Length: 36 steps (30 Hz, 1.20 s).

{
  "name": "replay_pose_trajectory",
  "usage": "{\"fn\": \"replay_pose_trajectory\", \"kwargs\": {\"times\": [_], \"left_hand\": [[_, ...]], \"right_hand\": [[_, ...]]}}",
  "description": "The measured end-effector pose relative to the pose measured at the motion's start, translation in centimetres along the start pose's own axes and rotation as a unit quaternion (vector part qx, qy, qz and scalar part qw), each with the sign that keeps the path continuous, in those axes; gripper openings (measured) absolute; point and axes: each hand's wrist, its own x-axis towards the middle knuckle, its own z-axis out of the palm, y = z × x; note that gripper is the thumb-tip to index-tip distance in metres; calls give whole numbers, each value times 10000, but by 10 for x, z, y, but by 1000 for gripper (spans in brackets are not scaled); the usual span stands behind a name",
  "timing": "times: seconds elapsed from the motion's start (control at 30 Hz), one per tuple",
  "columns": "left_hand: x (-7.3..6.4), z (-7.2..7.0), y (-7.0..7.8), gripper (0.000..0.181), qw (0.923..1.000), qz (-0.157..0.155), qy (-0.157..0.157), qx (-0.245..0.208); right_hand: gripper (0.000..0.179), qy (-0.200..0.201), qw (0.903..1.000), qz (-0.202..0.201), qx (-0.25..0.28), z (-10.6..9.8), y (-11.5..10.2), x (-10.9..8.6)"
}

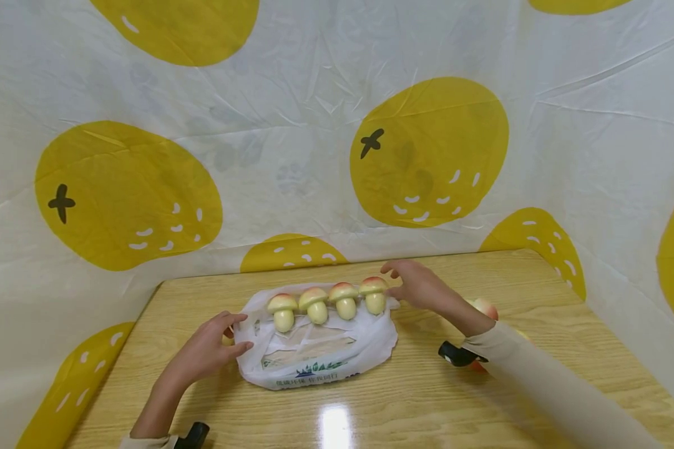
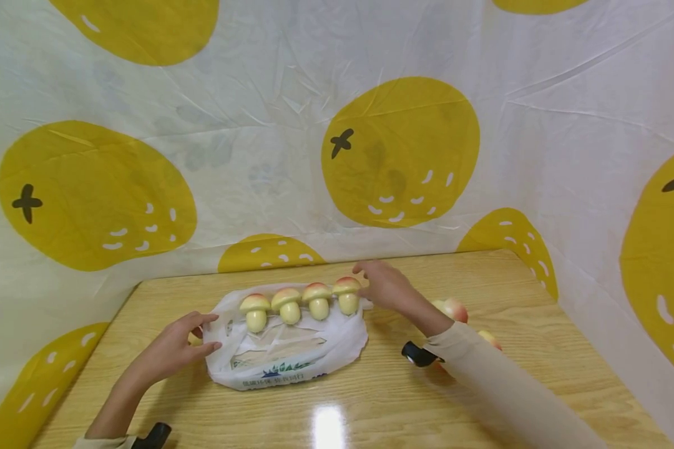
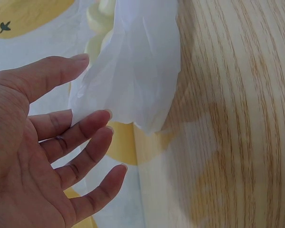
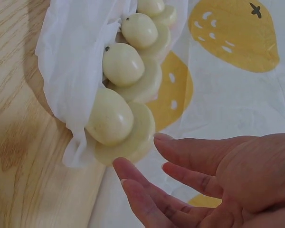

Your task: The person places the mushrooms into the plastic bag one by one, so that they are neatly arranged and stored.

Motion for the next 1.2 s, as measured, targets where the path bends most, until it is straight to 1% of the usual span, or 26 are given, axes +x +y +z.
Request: {"fn": "replay_pose_trajectory", "kwargs": {"times": [0.13, 0.37, 0.53, 0.7, 0.93, 1.2], "left_hand": [[0, 0, 0, 58, 10000, -6, -8, 0], [0, -1, 0, 58, 10000, -4, -14, -26], [0, -1, 0, 58, 10000, 11, -3, -22], [-1, -1, 0, 58, 10000, 9, -21, -45], [0, -1, 1, 59, 10000, -26, -40, -85], [0, -1, 2, 60, 9999, -70, -81, -110]], "right_hand": [[44, 11, 10000, -10, 78, -6, 2, -4], [39, 62, 9996, -235, 113, -13, 8, -12], [41, 41, 9992, -357, 198, -18, 11, -17], [42, -37, 9988, -464, 167, -23, 14, -23], [40, -119, 9992, -313, 231, -30, 17, -35], [41, -230, 9990, -272, 281, -35, 25, -48]]}}
